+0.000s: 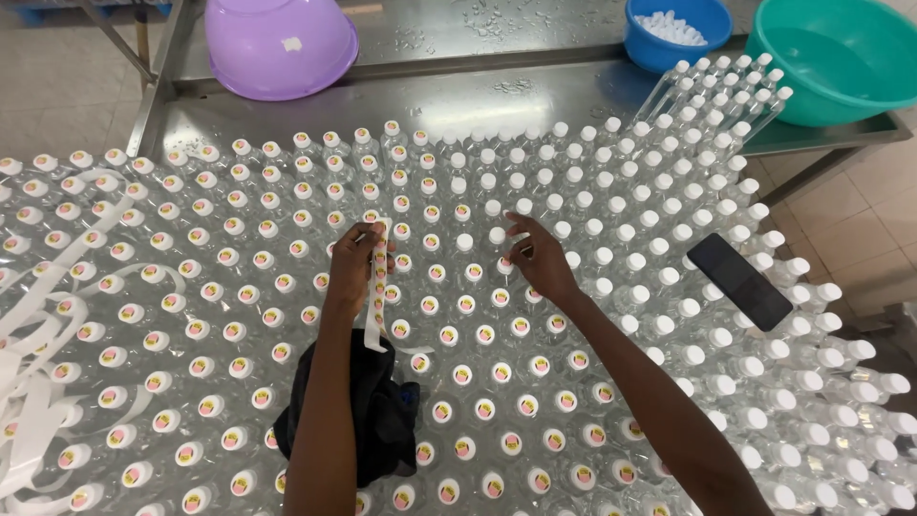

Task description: Applying small circular labels to the caps of plastic water bottles arranged on a production table.

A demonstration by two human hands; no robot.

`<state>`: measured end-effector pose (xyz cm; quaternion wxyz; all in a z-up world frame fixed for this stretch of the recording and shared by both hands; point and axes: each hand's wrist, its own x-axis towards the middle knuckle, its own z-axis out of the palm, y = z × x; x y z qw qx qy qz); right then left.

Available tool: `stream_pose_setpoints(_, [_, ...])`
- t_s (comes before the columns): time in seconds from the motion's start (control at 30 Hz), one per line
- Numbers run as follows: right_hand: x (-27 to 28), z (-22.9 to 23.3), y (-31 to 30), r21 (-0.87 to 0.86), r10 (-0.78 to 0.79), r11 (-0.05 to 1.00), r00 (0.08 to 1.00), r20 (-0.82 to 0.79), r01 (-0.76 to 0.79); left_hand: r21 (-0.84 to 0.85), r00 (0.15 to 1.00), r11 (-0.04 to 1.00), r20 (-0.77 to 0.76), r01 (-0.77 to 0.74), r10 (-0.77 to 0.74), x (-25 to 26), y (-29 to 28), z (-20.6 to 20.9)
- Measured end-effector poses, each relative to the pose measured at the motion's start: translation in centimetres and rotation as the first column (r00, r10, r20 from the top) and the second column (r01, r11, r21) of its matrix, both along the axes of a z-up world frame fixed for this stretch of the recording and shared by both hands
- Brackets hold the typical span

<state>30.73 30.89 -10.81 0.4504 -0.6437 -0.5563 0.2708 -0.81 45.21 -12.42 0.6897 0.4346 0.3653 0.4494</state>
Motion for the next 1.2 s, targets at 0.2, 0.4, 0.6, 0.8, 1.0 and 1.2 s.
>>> stream_pose_setpoints(0.2, [2.8, 0.0, -0.5, 0.027, -0.128, 0.991, 0.975, -0.179, 0.135, 0.004, 0.999, 0.999, -0.023, -0.041, 0.041, -0.2, 0.0, 0.6])
stream_pose_setpoints(0.4, [6.1, -1.7, -1.8, -0.117, -0.107, 0.988, 0.992, -0.059, 0.100, 0.015, 0.995, 1.000, -0.096, -0.018, 0.019, 0.4, -0.5, 1.2])
stream_pose_setpoints(0.6, [5.8, -1.5, -2.3, -0.152, -0.140, 0.980, 0.987, -0.076, 0.127, 0.018, 0.993, 1.000, -0.112, 0.022, -0.020, 0.0, -0.5, 1.0])
stream_pose_setpoints(0.8, [5.7, -2.1, -2.2, -0.132, -0.144, 0.982, 0.989, -0.030, 0.138, 0.007, 0.996, 1.000, -0.089, 0.017, -0.016, -0.1, 0.0, 0.0])
stream_pose_setpoints(1.0, [6.3, -6.5, -1.7, 0.072, -0.137, 0.987, 0.988, -0.076, 0.142, 0.018, 0.993, 0.999, -0.112, 0.038, -0.035, -0.6, 2.0, -4.7])
stream_pose_setpoints(1.2, [3.3, -1.6, -2.5, -0.001, -0.145, 0.989, 0.984, 0.099, 0.146, -0.027, 0.994, 0.999, -0.108, -0.025, 0.022, -0.7, 2.4, -4.9])
